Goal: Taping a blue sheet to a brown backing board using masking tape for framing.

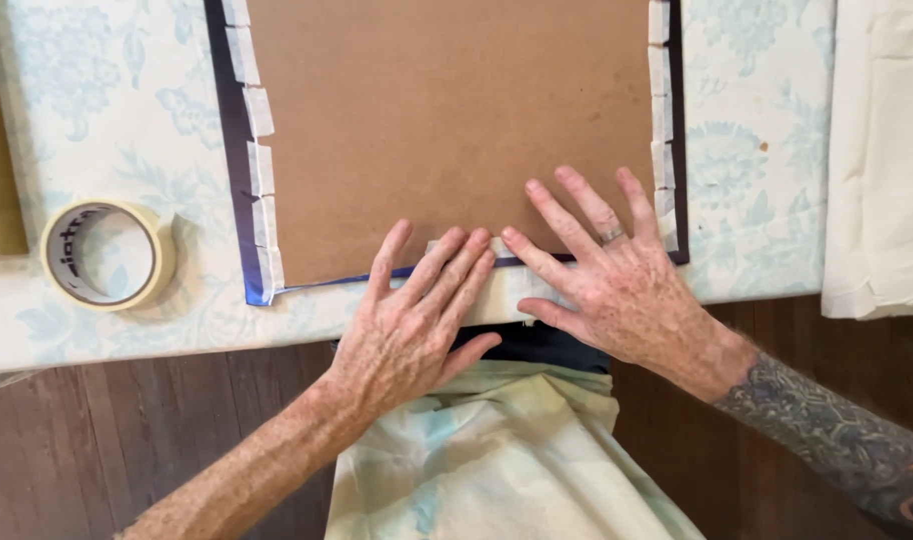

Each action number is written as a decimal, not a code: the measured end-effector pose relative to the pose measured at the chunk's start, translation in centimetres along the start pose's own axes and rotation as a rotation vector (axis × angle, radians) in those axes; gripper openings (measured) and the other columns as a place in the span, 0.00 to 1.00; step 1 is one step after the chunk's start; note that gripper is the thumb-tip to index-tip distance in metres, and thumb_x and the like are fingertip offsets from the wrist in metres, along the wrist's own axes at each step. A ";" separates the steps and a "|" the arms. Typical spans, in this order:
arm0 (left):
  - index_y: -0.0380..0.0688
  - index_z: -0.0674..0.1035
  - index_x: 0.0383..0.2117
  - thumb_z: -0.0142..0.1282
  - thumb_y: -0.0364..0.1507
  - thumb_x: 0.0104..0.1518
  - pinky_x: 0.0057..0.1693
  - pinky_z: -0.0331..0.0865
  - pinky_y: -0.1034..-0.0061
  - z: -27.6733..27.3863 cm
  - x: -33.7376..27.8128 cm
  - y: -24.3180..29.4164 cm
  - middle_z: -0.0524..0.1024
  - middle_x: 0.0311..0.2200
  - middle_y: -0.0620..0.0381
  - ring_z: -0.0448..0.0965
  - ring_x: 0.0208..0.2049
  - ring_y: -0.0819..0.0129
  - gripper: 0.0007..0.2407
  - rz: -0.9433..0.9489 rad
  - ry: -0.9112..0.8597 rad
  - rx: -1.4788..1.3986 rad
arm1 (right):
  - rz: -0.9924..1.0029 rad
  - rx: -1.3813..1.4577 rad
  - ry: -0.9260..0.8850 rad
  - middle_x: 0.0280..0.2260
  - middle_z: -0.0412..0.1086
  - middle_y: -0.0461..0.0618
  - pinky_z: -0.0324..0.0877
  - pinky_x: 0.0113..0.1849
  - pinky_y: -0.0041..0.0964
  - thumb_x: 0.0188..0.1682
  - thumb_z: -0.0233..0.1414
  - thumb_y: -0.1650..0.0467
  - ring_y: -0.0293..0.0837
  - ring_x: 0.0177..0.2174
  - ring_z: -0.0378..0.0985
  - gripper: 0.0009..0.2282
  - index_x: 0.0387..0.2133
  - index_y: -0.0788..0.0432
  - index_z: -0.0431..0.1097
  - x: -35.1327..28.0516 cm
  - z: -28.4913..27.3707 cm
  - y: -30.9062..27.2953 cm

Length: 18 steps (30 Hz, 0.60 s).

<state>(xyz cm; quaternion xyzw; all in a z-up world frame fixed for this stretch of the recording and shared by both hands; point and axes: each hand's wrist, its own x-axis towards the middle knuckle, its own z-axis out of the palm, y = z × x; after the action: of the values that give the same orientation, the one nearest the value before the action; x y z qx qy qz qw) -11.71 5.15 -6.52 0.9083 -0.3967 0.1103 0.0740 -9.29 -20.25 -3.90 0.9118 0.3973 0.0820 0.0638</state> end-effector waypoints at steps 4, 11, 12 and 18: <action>0.41 0.69 0.65 0.39 0.57 0.63 0.73 0.40 0.40 -1.3 -0.1 -1.1 0.70 0.65 0.51 0.59 0.70 0.56 0.34 -0.092 -0.065 -0.220 | 0.107 0.576 -0.132 0.70 0.46 0.64 0.35 0.63 0.76 0.50 0.52 0.54 0.63 0.70 0.43 0.28 0.64 0.48 0.61 -0.2 0.8 1.9; 0.29 0.69 0.66 0.69 0.27 0.63 0.69 0.66 0.46 -5.9 -11.3 -8.4 0.69 0.64 0.33 0.69 0.65 0.39 0.28 -0.569 0.229 -0.011 | 0.242 0.690 0.189 0.61 0.62 0.66 0.58 0.66 0.59 0.52 0.56 0.78 0.59 0.63 0.63 0.15 0.53 0.67 0.70 1.6 -2.5 3.6; 0.27 0.70 0.66 0.70 0.27 0.62 0.64 0.70 0.44 -5.7 -13.1 -9.4 0.73 0.59 0.31 0.73 0.60 0.37 0.28 -0.607 0.182 0.100 | 0.280 0.698 0.187 0.59 0.64 0.66 0.62 0.65 0.54 0.52 0.55 0.79 0.58 0.61 0.66 0.15 0.53 0.68 0.70 2.0 -3.0 3.7; 0.36 0.85 0.57 0.69 0.23 0.67 0.71 0.70 0.55 -4.1 -15.6 -10.4 0.83 0.45 0.48 0.82 0.46 0.53 0.13 -0.606 0.142 0.223 | 0.241 0.697 0.229 0.50 0.72 0.62 0.71 0.57 0.46 0.55 0.53 0.84 0.55 0.52 0.74 0.12 0.52 0.69 0.73 4.5 -4.6 3.5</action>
<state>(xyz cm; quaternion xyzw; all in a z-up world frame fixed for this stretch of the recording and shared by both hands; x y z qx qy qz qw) -14.91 24.06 -7.10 0.9776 -0.0877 0.1890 0.0309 -4.69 -19.03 1.63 0.9040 0.2958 0.0502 -0.3047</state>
